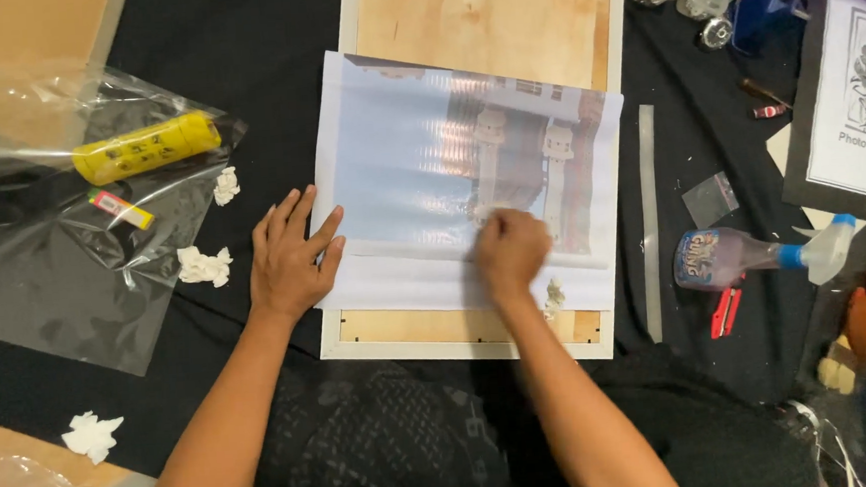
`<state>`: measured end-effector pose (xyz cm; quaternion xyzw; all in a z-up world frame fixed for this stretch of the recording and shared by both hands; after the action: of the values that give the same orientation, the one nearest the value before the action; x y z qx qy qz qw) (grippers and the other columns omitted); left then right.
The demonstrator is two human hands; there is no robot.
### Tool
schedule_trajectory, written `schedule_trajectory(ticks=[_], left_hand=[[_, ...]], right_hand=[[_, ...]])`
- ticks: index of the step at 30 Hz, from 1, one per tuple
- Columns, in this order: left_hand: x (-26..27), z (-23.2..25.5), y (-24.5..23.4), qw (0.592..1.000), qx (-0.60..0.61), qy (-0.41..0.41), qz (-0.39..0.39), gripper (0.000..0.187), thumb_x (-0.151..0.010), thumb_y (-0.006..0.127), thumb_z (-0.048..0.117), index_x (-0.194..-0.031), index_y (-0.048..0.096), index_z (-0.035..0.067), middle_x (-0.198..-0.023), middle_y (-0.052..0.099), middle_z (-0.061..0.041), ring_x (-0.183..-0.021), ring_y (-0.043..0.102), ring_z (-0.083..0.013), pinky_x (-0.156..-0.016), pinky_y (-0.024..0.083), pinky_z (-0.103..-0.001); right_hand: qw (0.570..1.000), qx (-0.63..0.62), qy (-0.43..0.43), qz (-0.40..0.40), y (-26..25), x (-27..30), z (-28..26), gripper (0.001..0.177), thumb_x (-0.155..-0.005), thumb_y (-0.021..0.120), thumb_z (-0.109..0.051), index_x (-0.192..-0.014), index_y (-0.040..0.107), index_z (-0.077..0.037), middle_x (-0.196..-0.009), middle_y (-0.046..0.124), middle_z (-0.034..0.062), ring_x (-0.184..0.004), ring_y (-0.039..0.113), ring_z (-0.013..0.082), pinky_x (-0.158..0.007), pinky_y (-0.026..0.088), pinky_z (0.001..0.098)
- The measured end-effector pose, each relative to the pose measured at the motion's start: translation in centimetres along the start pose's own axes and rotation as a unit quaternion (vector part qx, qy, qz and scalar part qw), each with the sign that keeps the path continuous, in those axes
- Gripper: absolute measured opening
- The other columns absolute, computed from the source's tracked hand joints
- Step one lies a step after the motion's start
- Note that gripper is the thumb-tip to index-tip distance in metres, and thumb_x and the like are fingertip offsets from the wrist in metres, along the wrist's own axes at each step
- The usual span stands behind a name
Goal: Cleaning a printed picture using a spray bottle and a cloth on a flat surface.
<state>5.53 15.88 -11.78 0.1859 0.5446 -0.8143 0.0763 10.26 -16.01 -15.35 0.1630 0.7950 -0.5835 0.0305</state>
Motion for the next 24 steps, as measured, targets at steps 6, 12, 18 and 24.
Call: schedule_trajectory(ticks=[6, 12, 18, 24], left_hand=[[0.1, -0.5, 0.5, 1.000, -0.011, 0.015, 0.011, 0.034, -0.100, 0.059, 0.041, -0.131, 0.071, 0.036, -0.148, 0.060, -0.007, -0.141, 0.052, -0.0275, -0.115, 0.036, -0.048], [0.0, -0.2, 0.1, 1.000, 0.001, 0.004, 0.014, 0.033, -0.103, 0.056, 0.044, -0.130, 0.073, 0.036, -0.148, 0.061, -0.006, -0.141, 0.052, -0.0277, -0.116, 0.035, -0.048], [0.0, 0.0, 0.0, 1.000, 0.002, 0.006, 0.028, 0.033, -0.102, 0.059, 0.043, -0.131, 0.072, 0.035, -0.147, 0.062, -0.007, -0.139, 0.053, -0.0288, -0.113, 0.036, -0.049], [0.0, -0.2, 0.2, 1.000, 0.023, 0.001, 0.020, 0.034, -0.103, 0.057, 0.045, -0.131, 0.072, 0.034, -0.148, 0.061, -0.007, -0.140, 0.052, -0.0289, -0.114, 0.035, -0.050]], right_hand=[[0.975, -0.135, -0.171, -0.035, 4.3, 3.7, -18.1, 0.004, -0.079, 0.071, -0.011, -0.079, 0.071, -0.014, -0.075, 0.063, 0.0039, -0.077, 0.062, 0.0277, -0.070, 0.045, 0.0366], [0.983, -0.091, -0.157, 0.033, -1.5, -1.0, -3.3, 0.006, -0.083, 0.072, -0.010, -0.080, 0.071, -0.016, -0.073, 0.063, 0.0080, -0.074, 0.062, 0.0372, -0.066, 0.047, 0.0475], [0.993, 0.069, 0.019, 0.091, -4.5, -3.3, 12.9, 0.007, -0.087, 0.077, -0.018, -0.088, 0.073, -0.011, -0.080, 0.068, 0.0085, -0.080, 0.063, 0.0360, -0.076, 0.047, 0.0465], [0.985, -0.104, -0.100, 0.099, 2.2, 0.2, -9.1, 0.007, -0.079, 0.072, -0.013, -0.074, 0.070, -0.017, -0.067, 0.065, 0.0071, -0.067, 0.064, 0.0350, -0.065, 0.046, 0.0474]])
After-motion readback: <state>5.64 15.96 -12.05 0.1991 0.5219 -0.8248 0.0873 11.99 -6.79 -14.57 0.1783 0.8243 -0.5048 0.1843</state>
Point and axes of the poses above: each hand's wrist, its own x-axis away from the middle knuckle, its own y-axis out of the palm, z = x × y, the point moved 5 cm from there along -x, towards the middle knuckle
